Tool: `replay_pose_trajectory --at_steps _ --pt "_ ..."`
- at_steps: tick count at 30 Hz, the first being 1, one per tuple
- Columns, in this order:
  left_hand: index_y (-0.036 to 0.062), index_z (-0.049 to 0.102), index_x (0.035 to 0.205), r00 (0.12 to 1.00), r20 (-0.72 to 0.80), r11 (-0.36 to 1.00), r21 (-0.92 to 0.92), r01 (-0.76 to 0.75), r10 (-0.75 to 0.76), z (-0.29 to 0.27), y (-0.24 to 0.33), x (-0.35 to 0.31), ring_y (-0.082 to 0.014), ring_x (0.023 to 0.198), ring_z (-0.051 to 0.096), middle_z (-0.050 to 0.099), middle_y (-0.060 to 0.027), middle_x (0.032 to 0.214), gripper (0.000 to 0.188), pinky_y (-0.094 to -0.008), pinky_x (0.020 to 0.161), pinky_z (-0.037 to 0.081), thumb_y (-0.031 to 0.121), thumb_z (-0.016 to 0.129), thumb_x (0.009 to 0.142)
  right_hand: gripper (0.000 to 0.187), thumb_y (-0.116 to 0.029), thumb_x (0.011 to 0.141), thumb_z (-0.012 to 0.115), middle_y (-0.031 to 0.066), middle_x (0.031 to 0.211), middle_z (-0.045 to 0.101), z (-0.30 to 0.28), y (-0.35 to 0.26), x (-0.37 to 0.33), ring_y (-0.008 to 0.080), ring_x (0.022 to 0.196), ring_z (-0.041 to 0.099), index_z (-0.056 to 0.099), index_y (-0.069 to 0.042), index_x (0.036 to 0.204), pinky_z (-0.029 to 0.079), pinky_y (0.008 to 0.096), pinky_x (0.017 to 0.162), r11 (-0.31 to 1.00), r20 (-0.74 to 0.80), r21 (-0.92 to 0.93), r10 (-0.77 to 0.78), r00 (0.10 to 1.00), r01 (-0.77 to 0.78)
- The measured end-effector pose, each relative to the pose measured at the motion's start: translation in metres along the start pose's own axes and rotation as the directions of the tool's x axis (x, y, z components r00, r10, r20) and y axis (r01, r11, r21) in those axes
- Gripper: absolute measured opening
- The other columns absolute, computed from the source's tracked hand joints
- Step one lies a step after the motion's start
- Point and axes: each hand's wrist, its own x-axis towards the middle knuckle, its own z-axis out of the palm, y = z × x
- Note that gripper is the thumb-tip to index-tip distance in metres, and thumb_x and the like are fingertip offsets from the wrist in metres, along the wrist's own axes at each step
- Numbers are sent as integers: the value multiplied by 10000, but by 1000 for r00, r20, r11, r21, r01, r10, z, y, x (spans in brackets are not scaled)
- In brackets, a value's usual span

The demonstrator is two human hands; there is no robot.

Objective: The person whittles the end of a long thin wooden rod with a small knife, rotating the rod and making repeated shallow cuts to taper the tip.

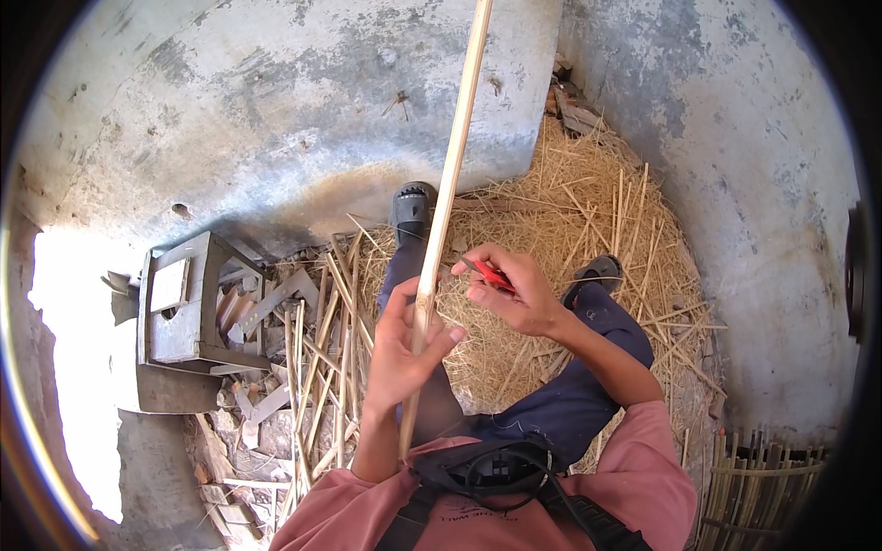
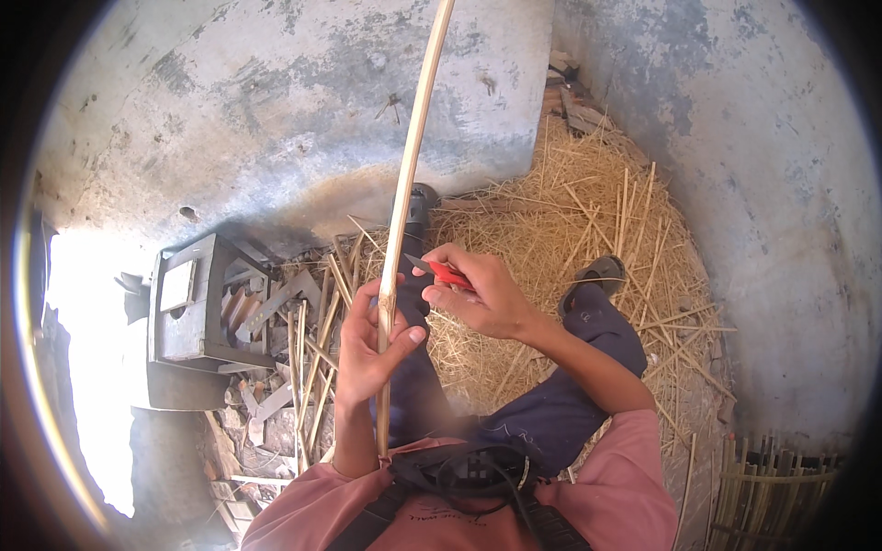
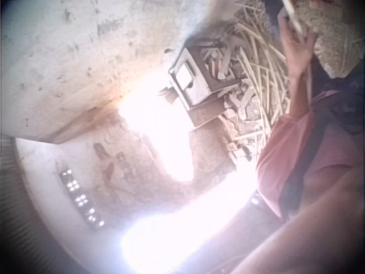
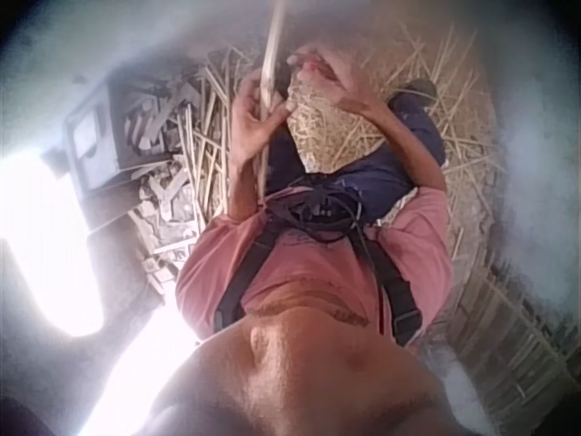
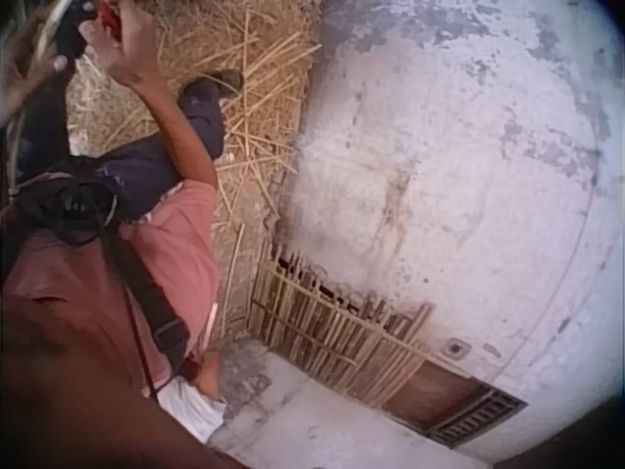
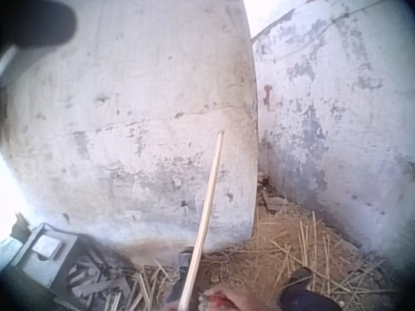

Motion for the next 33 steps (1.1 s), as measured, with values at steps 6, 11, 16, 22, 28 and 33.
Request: replay_pose_trajectory --at_steps 6,11,16,22,28,33 --pt "-27 432 1519 998 -23 996 -72 56 -58 4 11 -1 2 637 472 524 70 762 662 -172 580 356 35 778 957 292 -273 994 711 108 892 706 -3 1 -1 213 754 701 696 -44 1176 518 355 674 998 39 -43 -47 998 49" --pt "-13 475 1514 1000 18 997 -77 -14 16 3 6 0 18 705 466 555 87 799 671 -192 639 364 2 811 934 308 -319 995 731 118 884 719 8 -5 -1 295 738 711 712 -58 1157 538 382 652 959 49 -217 -174 983 181" --pt "-26 508 1498 998 -31 997 -67 -49 47 7 0 2 -38 897 596 667 -1 1017 648 -220 785 484 31 826 936 331 -358 964 774 91 863 725 13 0 -1 281 678 699 737 -65 1114 533 371 591 913 13 -273 -311 950 303" --pt "-38 543 1449 997 -80 999 -40 -26 23 12 2 2 -159 1200 640 680 -119 1279 573 -308 1009 536 41 814 951 296 -299 927 811 81 832 725 14 1 -2 229 631 687 763 -61 1095 522 348 553 890 6 -297 -361 933 346" --pt "-39 562 1428 992 -110 997 46 -55 60 14 2 3 -154 1124 680 705 -118 1241 549 -309 969 556 49 817 950 282 -267 904 828 75 815 728 16 2 -3 233 617 689 784 -67 1099 524 342 538 901 -34 -294 -344 938 320" --pt "-44 581 1415 982 -118 977 174 -123 145 13 -3 6 -140 1100 699 754 -117 1189 530 -307 970 554 104 815 963 263 -250 894 831 72 808 731 16 0 -3 238 619 697 790 -74 1084 524 344 532 890 -42 -320 -357 933 326"
